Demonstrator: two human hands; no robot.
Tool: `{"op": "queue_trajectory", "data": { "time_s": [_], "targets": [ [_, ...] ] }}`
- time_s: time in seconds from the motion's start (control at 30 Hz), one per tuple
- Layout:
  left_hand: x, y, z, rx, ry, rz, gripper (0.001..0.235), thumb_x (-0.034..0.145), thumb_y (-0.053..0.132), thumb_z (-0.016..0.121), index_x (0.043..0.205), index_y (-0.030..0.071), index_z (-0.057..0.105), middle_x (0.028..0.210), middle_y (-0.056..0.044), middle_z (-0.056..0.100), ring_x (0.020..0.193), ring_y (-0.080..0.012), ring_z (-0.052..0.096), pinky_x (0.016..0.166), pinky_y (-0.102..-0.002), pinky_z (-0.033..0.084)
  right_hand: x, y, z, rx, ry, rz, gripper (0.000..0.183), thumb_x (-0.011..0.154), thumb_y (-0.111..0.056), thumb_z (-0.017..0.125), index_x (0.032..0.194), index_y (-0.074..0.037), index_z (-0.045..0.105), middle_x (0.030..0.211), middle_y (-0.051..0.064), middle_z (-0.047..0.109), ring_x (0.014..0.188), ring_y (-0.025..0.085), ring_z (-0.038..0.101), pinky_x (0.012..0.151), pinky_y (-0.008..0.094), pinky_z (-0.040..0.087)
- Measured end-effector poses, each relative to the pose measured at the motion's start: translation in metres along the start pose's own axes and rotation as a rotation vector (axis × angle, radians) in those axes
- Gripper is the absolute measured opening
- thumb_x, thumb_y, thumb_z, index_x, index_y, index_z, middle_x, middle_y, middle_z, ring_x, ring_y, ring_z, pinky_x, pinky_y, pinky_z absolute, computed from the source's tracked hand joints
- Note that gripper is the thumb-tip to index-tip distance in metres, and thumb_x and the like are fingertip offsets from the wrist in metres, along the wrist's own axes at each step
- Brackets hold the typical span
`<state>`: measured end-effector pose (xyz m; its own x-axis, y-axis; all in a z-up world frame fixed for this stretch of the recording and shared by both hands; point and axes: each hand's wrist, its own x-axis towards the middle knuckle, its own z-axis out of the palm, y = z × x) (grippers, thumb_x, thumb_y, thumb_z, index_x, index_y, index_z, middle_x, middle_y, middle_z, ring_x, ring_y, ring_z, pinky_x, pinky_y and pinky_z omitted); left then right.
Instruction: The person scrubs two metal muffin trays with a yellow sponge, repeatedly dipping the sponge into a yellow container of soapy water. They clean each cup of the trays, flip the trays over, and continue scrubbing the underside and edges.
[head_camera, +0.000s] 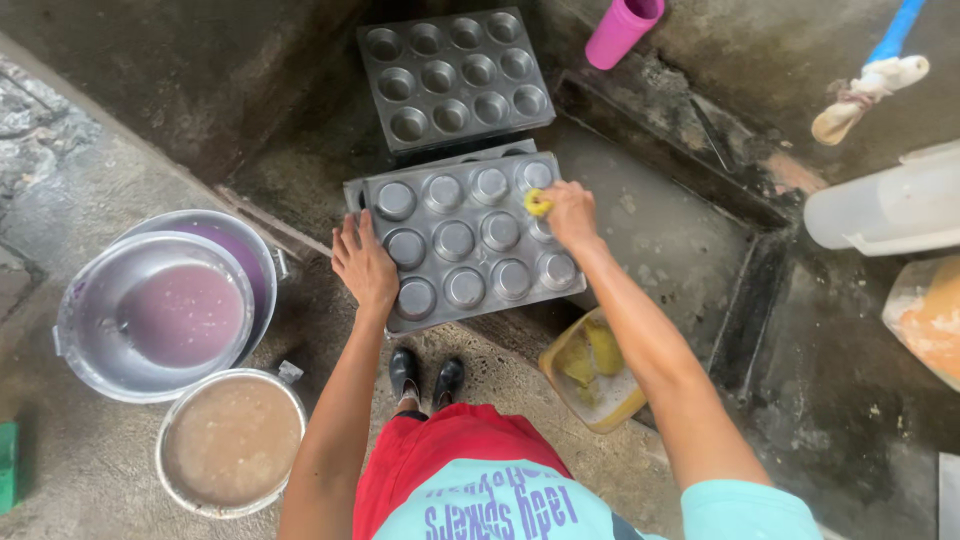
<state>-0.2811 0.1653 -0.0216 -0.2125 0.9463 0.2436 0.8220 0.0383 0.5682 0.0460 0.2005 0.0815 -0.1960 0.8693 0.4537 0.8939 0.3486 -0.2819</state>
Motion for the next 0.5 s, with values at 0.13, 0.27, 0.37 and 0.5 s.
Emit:
{"op": "queue_trajectory", "data": {
  "time_s": [0.13,0.27,0.37,0.5],
  "targets": [
    [0.004,-0.002,0.002,-0.048,-0.021,-0.016,0.057,0.101,0.013,0.058,0.156,0.018,0.045,0.160,-0.017,0.041,0.145,-0.0436,0.035,0.114,-0.060,0.029,-0.018,-0.127,0.045,0.170,-0.034,-0.109,0.021,0.076,-0.001,0.065,0.090,-0.012,0.077,0.093,0.011,0.072,0.095,0.031,0.068,0.089,0.045,0.052],
    [0.002,-0.001,-0.003,0.032,-0.035,0.002,0.056,0.100,0.015,0.059,0.154,0.014,0.046,0.157,-0.019,0.042,0.143,-0.0443,0.036,0.111,-0.060,0.030,-0.056,-0.132,0.051,0.137,-0.030,-0.184,0.008,0.078,-0.011,0.069,0.082,-0.016,0.074,0.092,0.003,0.074,0.091,0.026,0.069,0.084,0.043,0.052],
    [-0.009,-0.001,-0.007,-0.013,-0.024,0.029,0.052,0.106,0.014,0.057,0.156,0.012,0.044,0.160,-0.019,0.041,0.145,-0.0442,0.036,0.113,-0.060,0.031,-0.075,-0.024,0.000,-0.053,-0.109,0.045,0.022,0.062,-0.012,0.074,0.084,-0.013,0.077,0.086,0.008,0.072,0.083,0.031,0.068,0.074,0.045,0.055],
    [0.001,0.004,-0.005,0.000,-0.023,0.028,0.054,0.103,0.013,0.057,0.155,0.010,0.045,0.158,-0.022,0.042,0.144,-0.0452,0.037,0.112,-0.061,0.030,-0.040,0.072,0.003,-0.116,0.104,0.343,0.014,0.087,0.000,0.063,0.089,-0.007,0.075,0.095,0.013,0.068,0.091,0.035,0.066,0.078,0.048,0.054]
  ]
}}
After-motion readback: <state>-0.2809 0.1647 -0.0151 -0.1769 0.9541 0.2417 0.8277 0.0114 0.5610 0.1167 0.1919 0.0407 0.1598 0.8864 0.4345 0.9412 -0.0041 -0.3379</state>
